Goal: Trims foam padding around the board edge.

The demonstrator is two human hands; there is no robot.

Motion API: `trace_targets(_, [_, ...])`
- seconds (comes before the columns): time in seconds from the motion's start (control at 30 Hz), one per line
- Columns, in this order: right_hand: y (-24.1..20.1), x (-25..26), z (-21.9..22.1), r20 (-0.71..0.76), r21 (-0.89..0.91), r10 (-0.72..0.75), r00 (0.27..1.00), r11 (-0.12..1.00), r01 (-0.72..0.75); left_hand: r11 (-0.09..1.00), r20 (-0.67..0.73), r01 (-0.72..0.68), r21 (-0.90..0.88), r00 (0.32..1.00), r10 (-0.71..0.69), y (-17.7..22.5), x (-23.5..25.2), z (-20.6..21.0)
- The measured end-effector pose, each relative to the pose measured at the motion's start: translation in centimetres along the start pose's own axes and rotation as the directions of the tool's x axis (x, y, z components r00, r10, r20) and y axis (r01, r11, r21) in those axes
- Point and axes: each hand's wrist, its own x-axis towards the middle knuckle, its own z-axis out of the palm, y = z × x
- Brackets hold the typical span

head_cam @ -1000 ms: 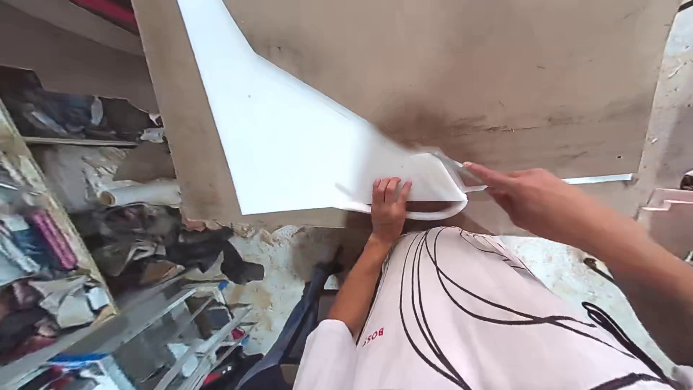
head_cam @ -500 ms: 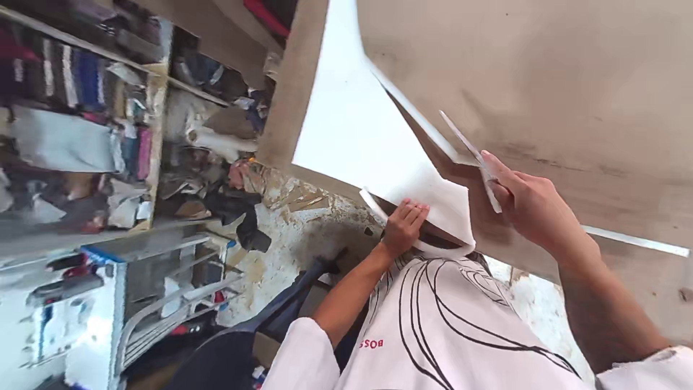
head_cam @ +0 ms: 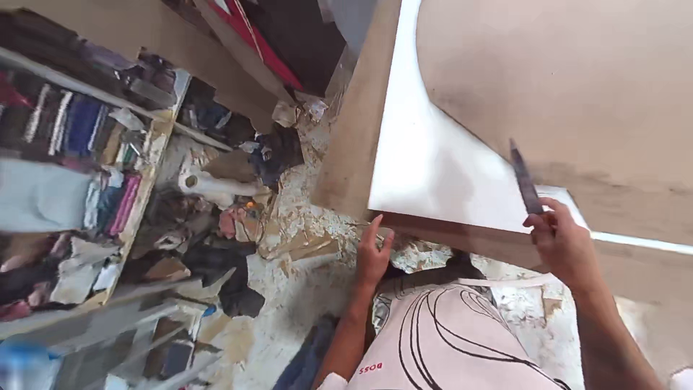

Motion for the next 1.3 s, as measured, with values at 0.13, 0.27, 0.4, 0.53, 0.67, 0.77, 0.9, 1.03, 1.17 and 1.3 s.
trace_targets(0.13, [-7.8,-0.6,9.6,-0.255,0.098,0.263,0.931,0.964,-0.246,0.995,0.189,0.024,0.101,0.981,-0.043,-11.1,3.1,-13.0])
trace_targets(0.27, [-12.1,5.5,17.3,-0.44,-0.072,0.354,0.825,0.902,-0.425,0.997,0.261,-0.071,0.038,0.963,0.058,-14.1,7.5,-22.9])
trace_targets(0.4, [-12.0,9.0,22.1,-0.514,-0.114,0.43,0.742,0.823,-0.556,0.978,0.262,-0.157,-0.138,0.946,0.189,-12.0,11.4,-26.4])
trace_targets(0.53, [-11.4,9.2,24.7,-0.634,-0.077,0.474,0.611,0.748,-0.659,0.961,0.394,-0.185,-0.204,0.883,0.254,-11.0,13.7,-25.2])
trace_targets(0.67, [-10.7,9.4,26.2,-0.71,0.014,0.544,0.446,0.645,-0.764,0.951,0.572,-0.153,-0.267,0.769,0.285,-14.4,17.4,-24.5])
trace_targets(0.77, [-10.0,10.1,27.0,-0.782,0.018,0.515,0.351,0.583,-0.812,0.94,0.644,-0.044,-0.337,0.718,0.265,-15.6,22.7,-24.8])
trace_targets(0.9, [-10.8,11.3,27.5,-0.826,0.05,0.526,0.204,0.428,-0.902,0.917,0.688,0.077,-0.392,0.686,0.237,-14.5,33.3,-24.4])
trace_targets(1.03, [-17.2,12.1,29.2,-0.747,0.219,0.664,-0.041,0.187,-0.958,0.876,0.762,0.252,-0.412,0.623,0.18,-13.4,43.9,-23.3])
trace_targets(1.17, [-25.7,13.7,33.8,-0.67,0.431,0.708,-0.222,0.127,-0.893,0.811,0.769,0.324,-0.488,0.599,0.223,-8.9,56.6,-18.2])
trace_targets(1.3, [-30.9,13.8,37.0,-0.371,0.735,0.822,-0.432,-0.025,-0.678,0.875,0.732,0.177,-0.451,0.634,0.25,-1.6,66.9,-9.3])
